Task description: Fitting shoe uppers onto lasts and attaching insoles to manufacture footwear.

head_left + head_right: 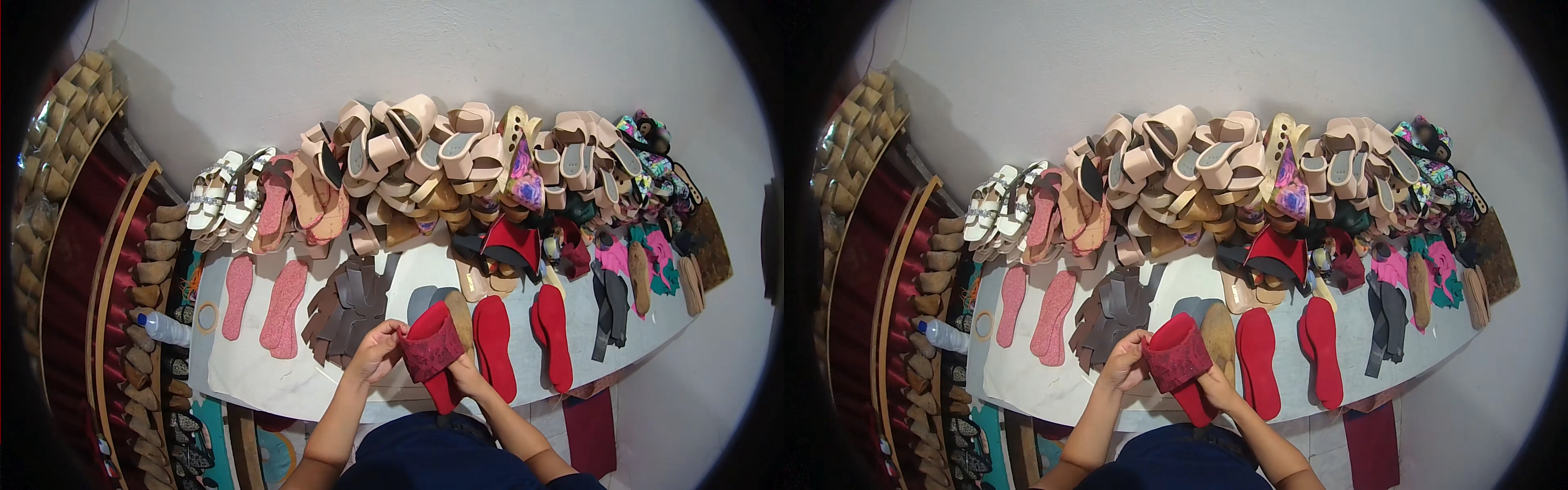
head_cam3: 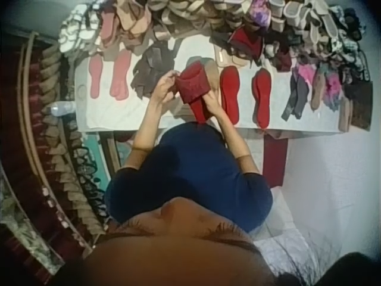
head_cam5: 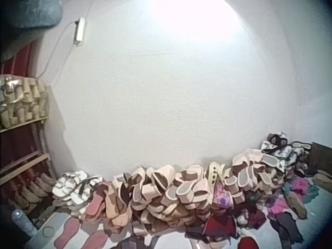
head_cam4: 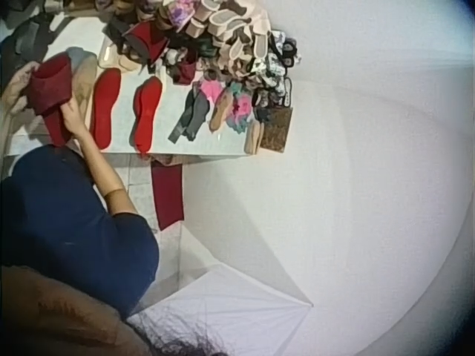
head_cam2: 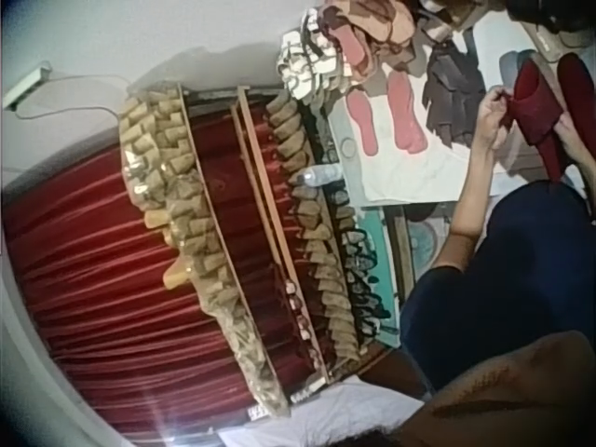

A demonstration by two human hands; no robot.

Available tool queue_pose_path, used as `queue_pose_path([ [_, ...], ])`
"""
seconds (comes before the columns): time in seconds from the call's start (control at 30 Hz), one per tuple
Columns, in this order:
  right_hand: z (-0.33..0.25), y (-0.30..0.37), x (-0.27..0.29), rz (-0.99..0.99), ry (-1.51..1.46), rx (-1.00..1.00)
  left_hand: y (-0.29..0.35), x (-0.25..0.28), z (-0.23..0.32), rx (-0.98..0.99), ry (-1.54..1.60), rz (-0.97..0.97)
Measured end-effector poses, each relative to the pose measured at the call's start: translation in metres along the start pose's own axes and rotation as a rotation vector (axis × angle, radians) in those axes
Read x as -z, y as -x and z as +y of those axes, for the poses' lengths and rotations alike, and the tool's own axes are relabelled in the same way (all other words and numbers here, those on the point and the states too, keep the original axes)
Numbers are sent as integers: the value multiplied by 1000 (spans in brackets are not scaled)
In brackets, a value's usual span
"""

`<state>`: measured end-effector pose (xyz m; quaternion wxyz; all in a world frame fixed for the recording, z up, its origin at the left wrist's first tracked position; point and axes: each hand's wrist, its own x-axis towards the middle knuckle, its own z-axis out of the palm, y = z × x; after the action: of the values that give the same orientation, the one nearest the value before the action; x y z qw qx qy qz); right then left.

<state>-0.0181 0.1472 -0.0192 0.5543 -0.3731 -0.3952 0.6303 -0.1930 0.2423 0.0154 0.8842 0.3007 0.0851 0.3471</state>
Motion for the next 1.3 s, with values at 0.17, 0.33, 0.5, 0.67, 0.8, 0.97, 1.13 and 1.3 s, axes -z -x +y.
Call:
queue_pose_path([
  [0.17,-8,0,-1,-53,-30,-96,-4,-44,-3,67,35,231],
  [0.33,4,-1,-4,46,117,-18,0,-44,-16,-148,-341,489],
  [0.5,-2,-10,-14,223,79,-37,10,-54,-32,-293,-148,549],
  [0.67,-3,-16,-19,249,179,50,5,-60,-42,-313,-398,463],
  [0.8,-9,-13,-23,285,191,1,3,-60,-39,-287,-514,368],
  [0.97,6,-14,-13,261,75,4,-2,-47,-44,-303,-611,445],
  [1.13,-5,-16,-26,311,129,59,-2,-31,-42,-269,-575,401],
  [1.3,2,-21,-19,330,208,87,-12,-42,-41,-393,-590,486],
])
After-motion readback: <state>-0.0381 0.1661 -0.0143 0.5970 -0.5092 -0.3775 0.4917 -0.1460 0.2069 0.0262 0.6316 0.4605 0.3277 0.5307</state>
